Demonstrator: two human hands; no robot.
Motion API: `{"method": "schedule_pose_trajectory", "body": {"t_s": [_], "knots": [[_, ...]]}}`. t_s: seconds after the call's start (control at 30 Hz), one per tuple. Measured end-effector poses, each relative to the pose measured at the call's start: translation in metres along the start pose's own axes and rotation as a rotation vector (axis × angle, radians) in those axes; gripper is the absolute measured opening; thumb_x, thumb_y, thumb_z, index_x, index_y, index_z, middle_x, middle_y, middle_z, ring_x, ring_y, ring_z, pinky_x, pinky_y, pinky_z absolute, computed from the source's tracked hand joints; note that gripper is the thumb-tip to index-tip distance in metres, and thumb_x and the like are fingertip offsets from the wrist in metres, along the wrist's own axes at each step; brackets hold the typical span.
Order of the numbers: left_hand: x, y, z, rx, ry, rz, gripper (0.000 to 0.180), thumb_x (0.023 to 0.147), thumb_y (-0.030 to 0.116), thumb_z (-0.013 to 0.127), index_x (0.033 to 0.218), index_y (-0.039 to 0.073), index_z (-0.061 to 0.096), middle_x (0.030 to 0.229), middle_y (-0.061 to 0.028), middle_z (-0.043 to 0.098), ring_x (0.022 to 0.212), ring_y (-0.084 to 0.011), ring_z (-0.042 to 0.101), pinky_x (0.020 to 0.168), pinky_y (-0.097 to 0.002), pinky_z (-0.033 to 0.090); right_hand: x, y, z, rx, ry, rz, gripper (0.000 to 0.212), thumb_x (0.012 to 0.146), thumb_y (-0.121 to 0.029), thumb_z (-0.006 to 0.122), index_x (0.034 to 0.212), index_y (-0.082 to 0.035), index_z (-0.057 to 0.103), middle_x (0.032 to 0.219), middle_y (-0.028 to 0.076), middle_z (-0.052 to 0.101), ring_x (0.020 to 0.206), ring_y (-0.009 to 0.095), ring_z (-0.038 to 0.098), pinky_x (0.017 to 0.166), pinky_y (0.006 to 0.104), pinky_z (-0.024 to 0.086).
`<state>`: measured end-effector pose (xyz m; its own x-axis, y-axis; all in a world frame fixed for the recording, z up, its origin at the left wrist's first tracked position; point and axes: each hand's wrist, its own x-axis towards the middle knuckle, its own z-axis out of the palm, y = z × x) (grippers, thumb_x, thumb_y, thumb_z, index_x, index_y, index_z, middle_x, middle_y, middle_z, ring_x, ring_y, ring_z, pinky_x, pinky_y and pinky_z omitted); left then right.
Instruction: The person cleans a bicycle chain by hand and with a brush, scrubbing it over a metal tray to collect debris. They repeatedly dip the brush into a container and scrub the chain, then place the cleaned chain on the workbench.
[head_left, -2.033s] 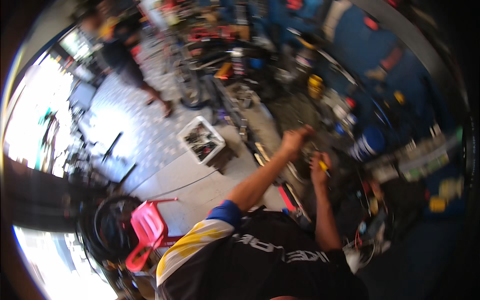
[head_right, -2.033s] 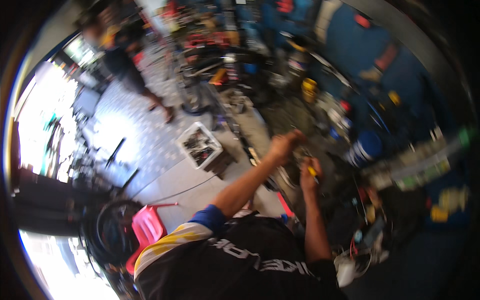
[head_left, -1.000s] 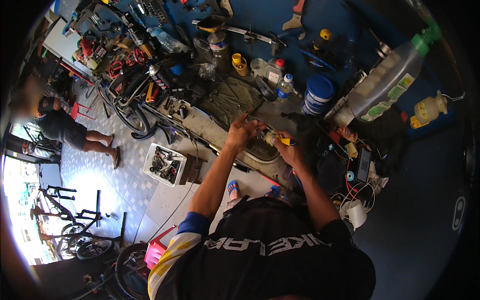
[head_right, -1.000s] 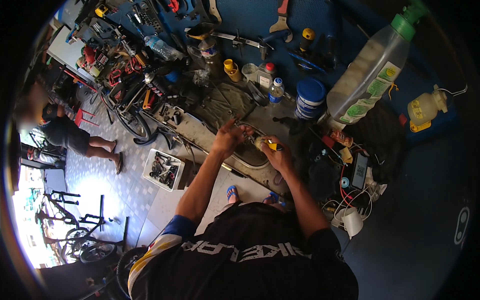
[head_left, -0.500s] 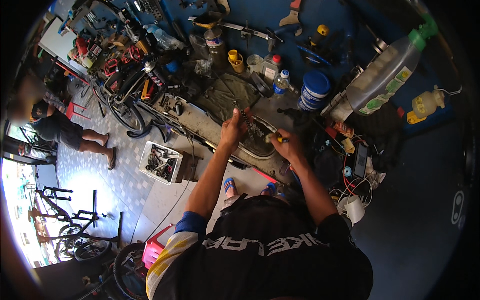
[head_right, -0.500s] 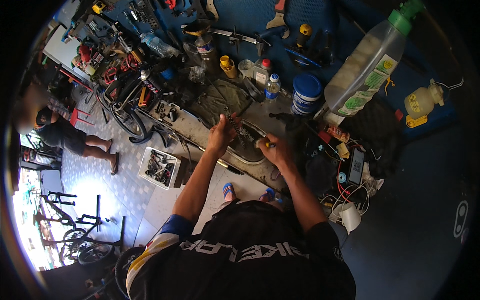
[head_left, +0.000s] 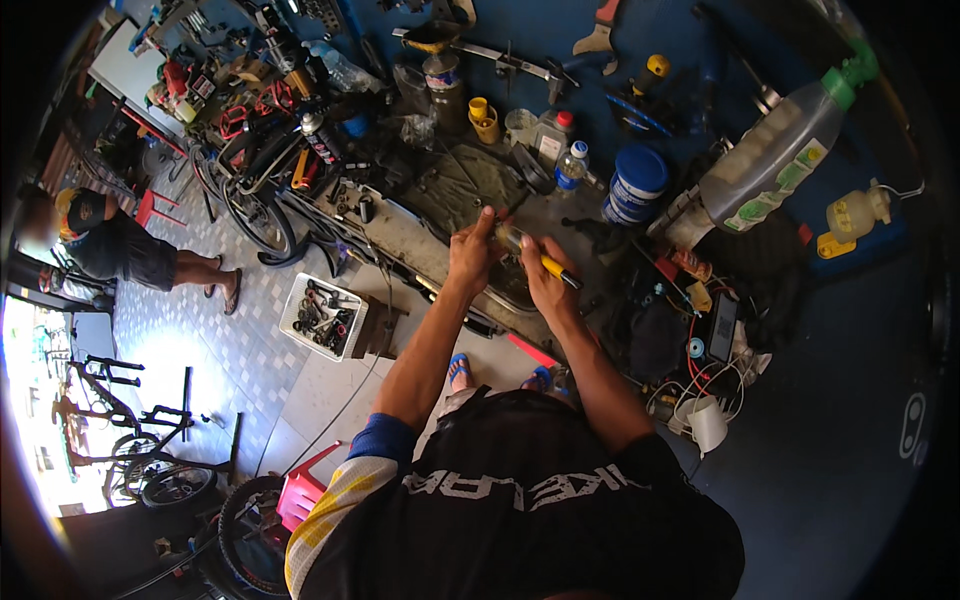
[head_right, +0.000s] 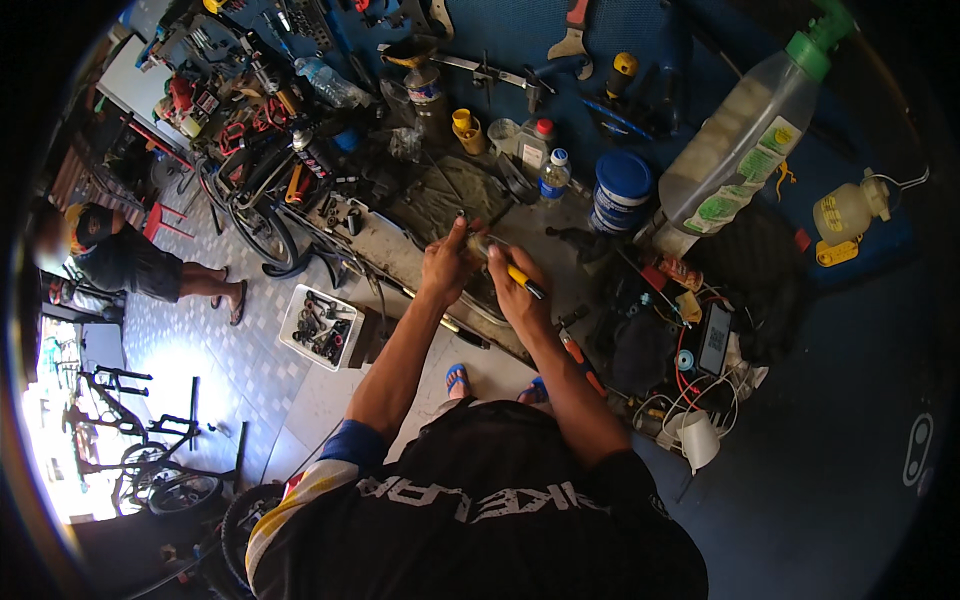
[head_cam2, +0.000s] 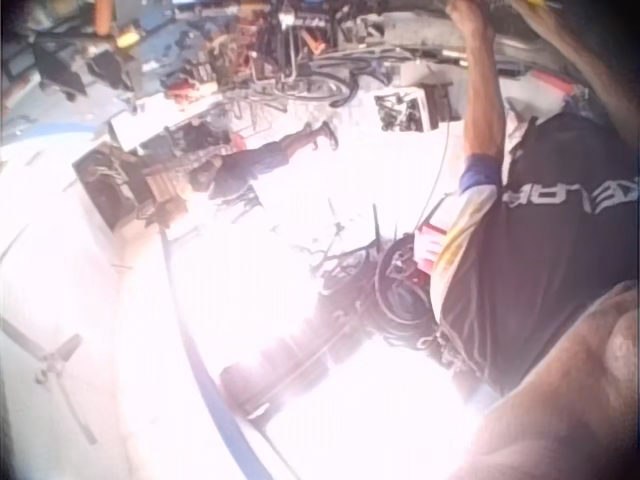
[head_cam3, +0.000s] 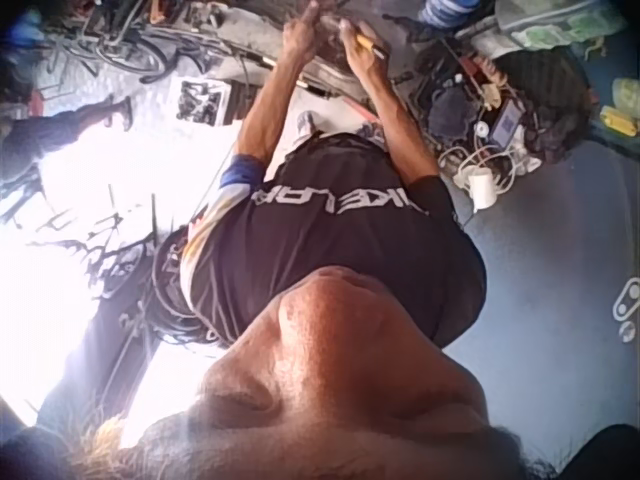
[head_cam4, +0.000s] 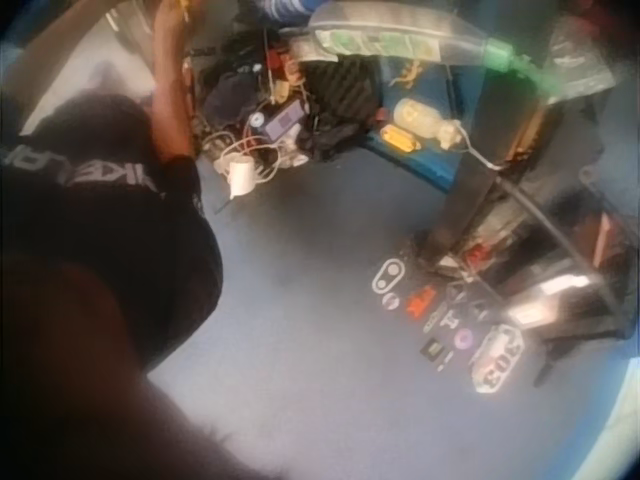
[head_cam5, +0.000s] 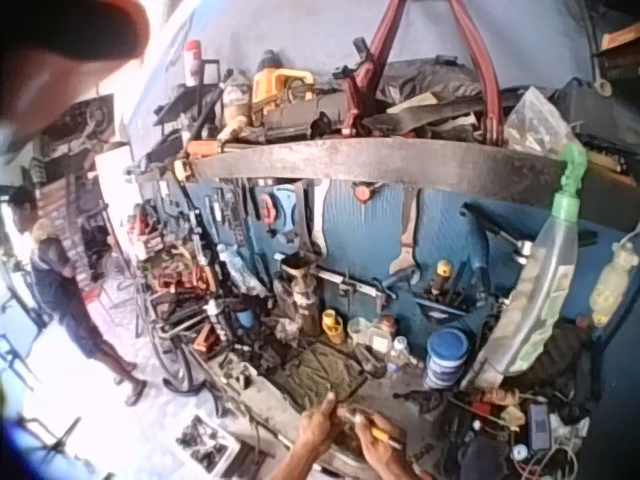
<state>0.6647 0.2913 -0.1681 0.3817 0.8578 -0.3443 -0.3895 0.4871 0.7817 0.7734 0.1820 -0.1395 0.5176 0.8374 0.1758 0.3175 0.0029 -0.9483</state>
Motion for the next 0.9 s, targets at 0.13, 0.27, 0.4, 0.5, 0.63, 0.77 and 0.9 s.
{"method": "schedule_pose_trajectory", "body": {"t_s": [0.13,0.27,0.4,0.5,0.63,0.77,0.9], "knots": [[-0.001,0.007,0.001,-0.038,-0.104,0.024,0.055,0.103,0.044,0.066,0.128,-0.006,0.065,0.119,-0.0148,0.072,0.097,-0.0237,0.07,0.084,-0.0375,0.057,0.002,0.009,0.001,0.035,0.03,-0.046,0.028,0.104,-0.029,0.064,0.093,-0.002,0.066,0.072,0.015,0.063,0.06,0.021,0.06,0.058,0.0352,0.047],[0.001,0.012,0.002,-0.02,-0.014,-0.032,0.054,0.102,0.047,0.066,0.119,-0.005,0.068,0.114,-0.0148,0.074,0.087,-0.023,0.07,0.079,-0.0368,0.057,-0.002,0.026,-0.001,0.004,0.03,0.021,0.03,0.104,-0.031,0.065,0.094,-0.002,0.065,0.072,0.013,0.062,0.062,0.02,0.059,0.06,0.0343,0.047],[-0.003,0.013,0.004,0.083,-0.03,-0.048,0.053,0.103,0.048,0.065,0.114,-0.003,0.07,0.108,-0.0163,0.075,0.082,-0.0219,0.071,0.069,-0.0335,0.055,0.002,0.01,0.003,0.033,0.01,0.013,0.034,0.104,-0.033,0.065,0.09,-0.003,0.063,0.071,0.012,0.06,0.064,0.02,0.058,0.061,0.0335,0.047],[-0.001,0.021,0.005,-0.001,0.027,-0.019,0.05,0.102,0.044,0.067,0.115,-0.003,0.07,0.105,-0.0163,0.075,0.08,-0.0194,0.071,0.064,-0.0302,0.051,-0.007,0.046,-0.018,-0.144,-0.089,0.119,0.033,0.103,-0.034,0.067,0.092,-0.003,0.066,0.073,0.012,0.063,0.066,0.021,0.061,0.063,0.033,0.049],[0.015,0.021,-0.017,0.08,-0.063,0.035,0.045,0.101,0.035,0.07,0.12,-0.006,0.068,0.107,-0.0145,0.075,0.088,-0.0198,0.072,0.07,-0.0292,0.048,-0.015,0.063,-0.039,-0.107,-0.101,0.091,0.041,0.097,-0.042,0.072,0.11,-0.002,0.074,0.082,0.013,0.072,0.076,0.028,0.071,0.07,0.0326,0.053],[0.008,0.006,-0.007,0.017,-0.151,0.091,0.043,0.101,0.023,0.07,0.132,-0.006,0.061,0.107,-0.0133,0.075,0.095,-0.0186,0.072,0.071,-0.0262,0.048,-0.018,0.084,-0.051,-0.52,-0.149,-0.159,0.05,0.087,-0.051,0.075,0.108,-0.005,0.076,0.085,0.017,0.073,0.083,0.036,0.073,0.075,0.0443,0.057],[0.001,-0.015,-0.013,0.019,-0.199,0.038,0.052,0.102,0.016,0.069,0.148,0.002,0.051,0.104,-0.0103,0.075,0.096,-0.017,0.072,0.069,-0.0246,0.048,-0.017,0.075,-0.051,-0.669,-0.293,-0.083,0.042,0.09,-0.046,0.069,0.106,-0.008,0.075,0.088,0.019,0.074,0.086,0.039,0.073,0.075,0.0467,0.057]]}}
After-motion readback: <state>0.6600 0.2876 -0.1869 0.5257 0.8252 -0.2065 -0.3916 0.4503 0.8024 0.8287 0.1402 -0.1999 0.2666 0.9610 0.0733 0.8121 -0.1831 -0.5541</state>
